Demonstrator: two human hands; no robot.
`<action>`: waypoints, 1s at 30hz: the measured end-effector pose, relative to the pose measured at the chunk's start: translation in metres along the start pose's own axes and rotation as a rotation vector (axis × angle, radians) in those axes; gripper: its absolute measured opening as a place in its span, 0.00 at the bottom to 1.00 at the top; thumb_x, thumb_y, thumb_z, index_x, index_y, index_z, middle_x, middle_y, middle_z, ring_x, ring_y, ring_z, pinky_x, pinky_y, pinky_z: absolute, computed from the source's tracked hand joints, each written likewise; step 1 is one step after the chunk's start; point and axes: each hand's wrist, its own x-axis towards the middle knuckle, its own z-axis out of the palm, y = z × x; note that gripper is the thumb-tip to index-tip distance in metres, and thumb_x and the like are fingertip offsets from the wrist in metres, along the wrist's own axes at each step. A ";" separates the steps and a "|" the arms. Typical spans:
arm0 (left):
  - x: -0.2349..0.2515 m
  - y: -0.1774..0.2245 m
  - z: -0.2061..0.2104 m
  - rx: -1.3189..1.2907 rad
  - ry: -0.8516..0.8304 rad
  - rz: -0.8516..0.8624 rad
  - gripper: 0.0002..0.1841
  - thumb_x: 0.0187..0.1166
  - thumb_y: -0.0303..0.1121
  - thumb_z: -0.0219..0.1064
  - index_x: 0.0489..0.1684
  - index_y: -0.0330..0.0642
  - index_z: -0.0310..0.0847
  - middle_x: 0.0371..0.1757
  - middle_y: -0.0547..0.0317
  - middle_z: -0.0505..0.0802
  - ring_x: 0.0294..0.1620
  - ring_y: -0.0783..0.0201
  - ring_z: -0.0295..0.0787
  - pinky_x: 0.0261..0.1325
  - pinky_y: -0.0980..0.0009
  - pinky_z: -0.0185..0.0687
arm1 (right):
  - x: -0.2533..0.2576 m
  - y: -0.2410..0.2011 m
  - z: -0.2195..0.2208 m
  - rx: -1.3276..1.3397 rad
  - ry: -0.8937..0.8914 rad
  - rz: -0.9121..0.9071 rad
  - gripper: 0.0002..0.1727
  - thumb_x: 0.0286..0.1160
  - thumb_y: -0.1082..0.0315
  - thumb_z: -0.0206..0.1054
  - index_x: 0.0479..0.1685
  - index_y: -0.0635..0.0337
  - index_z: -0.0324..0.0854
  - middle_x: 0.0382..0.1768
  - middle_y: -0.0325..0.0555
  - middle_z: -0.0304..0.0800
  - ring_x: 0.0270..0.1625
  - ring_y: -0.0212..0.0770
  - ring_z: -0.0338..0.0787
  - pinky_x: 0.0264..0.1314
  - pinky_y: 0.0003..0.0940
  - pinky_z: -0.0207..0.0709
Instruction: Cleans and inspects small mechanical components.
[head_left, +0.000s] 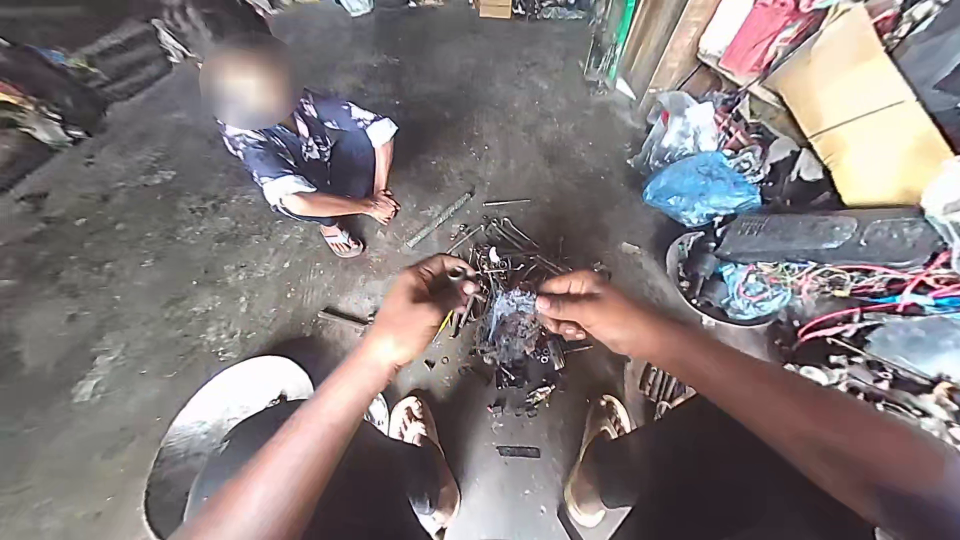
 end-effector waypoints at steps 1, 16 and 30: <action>-0.001 0.000 0.008 -0.088 -0.048 -0.023 0.10 0.83 0.24 0.62 0.57 0.39 0.82 0.46 0.52 0.92 0.40 0.61 0.92 0.48 0.62 0.92 | 0.000 -0.001 0.001 -0.025 0.006 -0.048 0.11 0.84 0.68 0.63 0.36 0.62 0.89 0.22 0.37 0.84 0.20 0.24 0.74 0.22 0.17 0.66; -0.002 0.006 0.007 0.576 0.139 0.585 0.16 0.77 0.25 0.68 0.61 0.44 0.89 0.57 0.61 0.95 0.58 0.70 0.92 0.67 0.70 0.87 | 0.010 -0.015 -0.008 -0.219 0.121 -0.442 0.08 0.78 0.69 0.70 0.36 0.63 0.91 0.28 0.38 0.92 0.27 0.27 0.86 0.32 0.23 0.82; -0.004 0.009 0.012 -0.748 0.031 -0.022 0.14 0.94 0.33 0.49 0.56 0.35 0.81 0.43 0.50 0.91 0.35 0.65 0.90 0.42 0.70 0.90 | 0.007 -0.021 0.018 -0.448 0.284 -0.531 0.09 0.79 0.66 0.70 0.43 0.61 0.94 0.35 0.37 0.96 0.35 0.24 0.91 0.42 0.22 0.87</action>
